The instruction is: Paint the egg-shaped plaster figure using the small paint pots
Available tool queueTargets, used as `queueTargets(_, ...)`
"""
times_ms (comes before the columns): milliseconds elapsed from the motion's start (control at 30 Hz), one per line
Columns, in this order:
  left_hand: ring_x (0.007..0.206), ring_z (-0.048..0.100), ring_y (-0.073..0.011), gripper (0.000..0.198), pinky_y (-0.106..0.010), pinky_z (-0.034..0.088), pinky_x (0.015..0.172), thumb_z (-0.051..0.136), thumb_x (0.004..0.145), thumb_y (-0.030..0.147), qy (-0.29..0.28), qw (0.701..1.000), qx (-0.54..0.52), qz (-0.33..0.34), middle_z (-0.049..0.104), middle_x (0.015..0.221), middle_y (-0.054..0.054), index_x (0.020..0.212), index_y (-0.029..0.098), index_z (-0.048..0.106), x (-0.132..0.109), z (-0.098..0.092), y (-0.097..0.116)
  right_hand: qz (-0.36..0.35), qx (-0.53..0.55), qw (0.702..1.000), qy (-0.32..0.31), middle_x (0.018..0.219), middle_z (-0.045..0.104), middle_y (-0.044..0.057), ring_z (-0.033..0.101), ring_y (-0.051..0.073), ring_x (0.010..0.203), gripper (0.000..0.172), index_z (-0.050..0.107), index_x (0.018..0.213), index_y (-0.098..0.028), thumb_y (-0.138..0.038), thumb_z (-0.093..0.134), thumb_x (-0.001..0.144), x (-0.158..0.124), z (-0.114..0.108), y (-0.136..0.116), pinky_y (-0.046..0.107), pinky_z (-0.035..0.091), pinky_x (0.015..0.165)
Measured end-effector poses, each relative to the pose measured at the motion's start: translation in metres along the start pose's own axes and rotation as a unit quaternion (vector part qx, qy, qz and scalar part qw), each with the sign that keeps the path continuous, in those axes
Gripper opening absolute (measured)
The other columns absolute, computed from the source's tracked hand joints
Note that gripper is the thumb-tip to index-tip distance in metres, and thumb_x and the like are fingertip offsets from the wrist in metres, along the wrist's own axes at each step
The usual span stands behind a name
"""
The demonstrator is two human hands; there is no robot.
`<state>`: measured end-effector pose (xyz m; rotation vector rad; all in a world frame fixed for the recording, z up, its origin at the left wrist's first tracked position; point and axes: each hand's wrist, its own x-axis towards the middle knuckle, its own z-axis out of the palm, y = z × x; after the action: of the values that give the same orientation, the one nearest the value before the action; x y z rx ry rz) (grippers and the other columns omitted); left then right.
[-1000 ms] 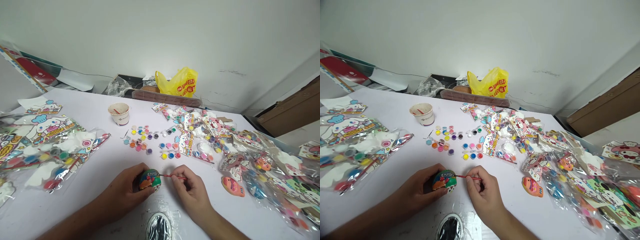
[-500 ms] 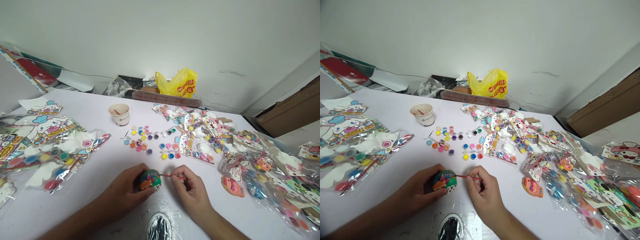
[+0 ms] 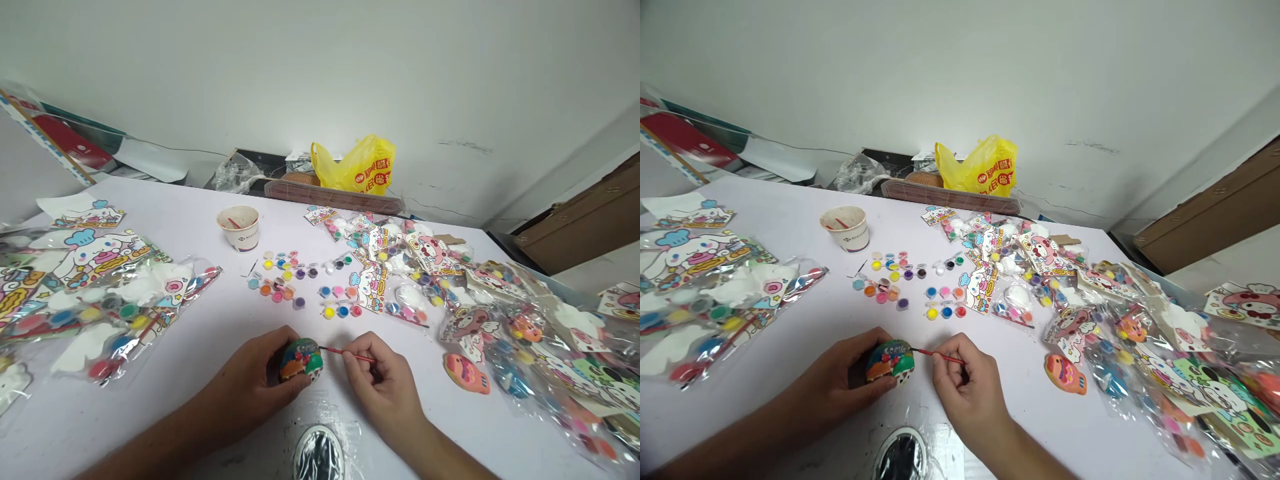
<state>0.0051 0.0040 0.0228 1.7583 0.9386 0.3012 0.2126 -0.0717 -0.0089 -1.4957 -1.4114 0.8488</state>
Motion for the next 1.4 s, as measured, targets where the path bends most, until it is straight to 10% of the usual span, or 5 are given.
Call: queueTargets(1400,0.065,0.05,-0.0152,0.02,-0.025,0.037,0.058,0.06,0.085,0.038,0.02,1.0,0.008,-0.008,0.055,0.073,0.002,0.085,0.019,0.056,-0.0005,0.0034,0.0023,0.012,0.011,1.0,-0.022,0.053,0.029,-0.01,0.026,0.009,0.047,0.021,0.053,0.077,-0.019,-0.031,0.051,0.095,0.0006,0.0013,-0.0041,0.023,0.021,0.046)
